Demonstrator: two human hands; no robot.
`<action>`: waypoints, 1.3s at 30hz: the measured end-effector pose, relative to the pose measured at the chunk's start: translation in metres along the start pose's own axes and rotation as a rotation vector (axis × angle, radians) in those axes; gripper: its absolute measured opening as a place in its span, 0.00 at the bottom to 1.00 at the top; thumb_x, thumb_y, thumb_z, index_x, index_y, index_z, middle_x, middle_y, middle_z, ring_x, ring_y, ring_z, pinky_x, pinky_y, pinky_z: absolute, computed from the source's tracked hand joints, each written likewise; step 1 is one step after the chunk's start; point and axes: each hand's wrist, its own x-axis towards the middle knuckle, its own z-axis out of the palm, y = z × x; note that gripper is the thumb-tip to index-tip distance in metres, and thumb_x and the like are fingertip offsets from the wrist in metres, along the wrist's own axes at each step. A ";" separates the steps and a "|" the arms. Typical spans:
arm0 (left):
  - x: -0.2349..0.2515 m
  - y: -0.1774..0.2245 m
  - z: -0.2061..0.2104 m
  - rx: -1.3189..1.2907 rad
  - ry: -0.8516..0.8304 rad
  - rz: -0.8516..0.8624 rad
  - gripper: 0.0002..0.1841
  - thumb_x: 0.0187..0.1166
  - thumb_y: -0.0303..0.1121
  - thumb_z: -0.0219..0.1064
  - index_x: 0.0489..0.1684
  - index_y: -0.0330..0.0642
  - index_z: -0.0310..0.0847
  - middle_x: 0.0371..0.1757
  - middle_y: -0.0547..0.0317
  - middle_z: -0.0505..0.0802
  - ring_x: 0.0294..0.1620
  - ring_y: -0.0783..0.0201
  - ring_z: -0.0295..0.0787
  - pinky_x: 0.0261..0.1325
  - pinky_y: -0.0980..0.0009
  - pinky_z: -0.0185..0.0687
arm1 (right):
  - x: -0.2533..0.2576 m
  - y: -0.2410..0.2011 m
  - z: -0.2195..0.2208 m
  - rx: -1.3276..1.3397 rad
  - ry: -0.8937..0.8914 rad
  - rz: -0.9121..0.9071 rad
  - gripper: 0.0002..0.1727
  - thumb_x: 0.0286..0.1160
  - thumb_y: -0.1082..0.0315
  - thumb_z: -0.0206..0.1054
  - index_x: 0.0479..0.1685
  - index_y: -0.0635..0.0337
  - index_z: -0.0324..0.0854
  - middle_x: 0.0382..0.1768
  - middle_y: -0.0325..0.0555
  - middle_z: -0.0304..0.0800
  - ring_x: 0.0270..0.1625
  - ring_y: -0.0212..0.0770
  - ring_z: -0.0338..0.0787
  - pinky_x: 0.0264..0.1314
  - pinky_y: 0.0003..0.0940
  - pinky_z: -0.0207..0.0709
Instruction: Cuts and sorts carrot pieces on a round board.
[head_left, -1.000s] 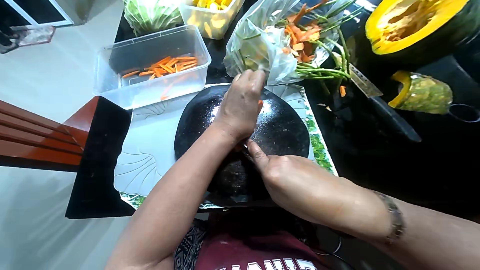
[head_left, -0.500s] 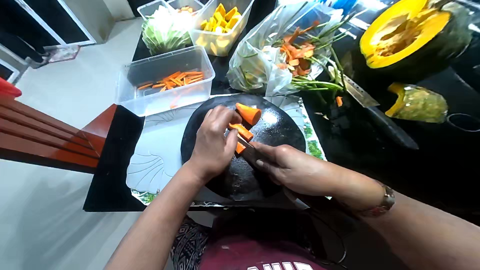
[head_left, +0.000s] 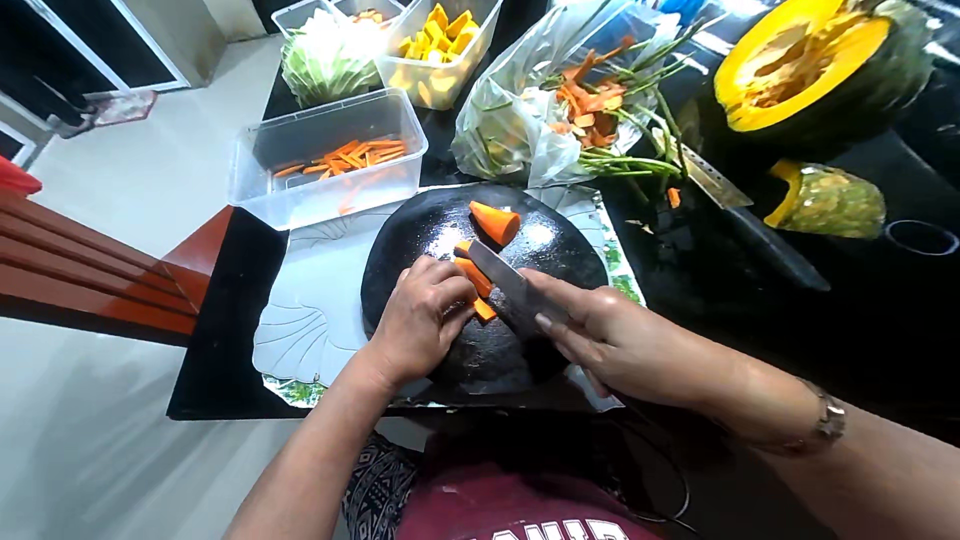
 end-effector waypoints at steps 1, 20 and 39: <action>-0.001 0.001 0.000 -0.008 0.007 -0.008 0.03 0.72 0.28 0.73 0.34 0.41 0.92 0.46 0.55 0.92 0.56 0.55 0.86 0.59 0.57 0.79 | -0.003 0.002 0.001 -0.080 0.033 -0.064 0.29 0.88 0.67 0.50 0.90 0.57 0.61 0.16 0.36 0.73 0.12 0.25 0.74 0.15 0.23 0.74; -0.009 0.012 0.013 0.070 0.137 0.022 0.05 0.72 0.26 0.70 0.31 0.40 0.92 0.40 0.55 0.92 0.49 0.57 0.87 0.54 0.62 0.79 | -0.015 -0.007 0.017 -0.473 -0.001 -0.186 0.33 0.77 0.74 0.49 0.85 0.75 0.61 0.16 0.37 0.73 0.17 0.34 0.75 0.20 0.31 0.72; -0.013 0.010 0.016 0.080 0.150 0.039 0.06 0.74 0.25 0.69 0.29 0.40 0.91 0.40 0.55 0.92 0.50 0.57 0.88 0.53 0.61 0.79 | -0.028 -0.011 0.022 -0.585 0.028 -0.110 0.31 0.79 0.74 0.52 0.84 0.75 0.63 0.14 0.41 0.75 0.17 0.43 0.81 0.21 0.40 0.77</action>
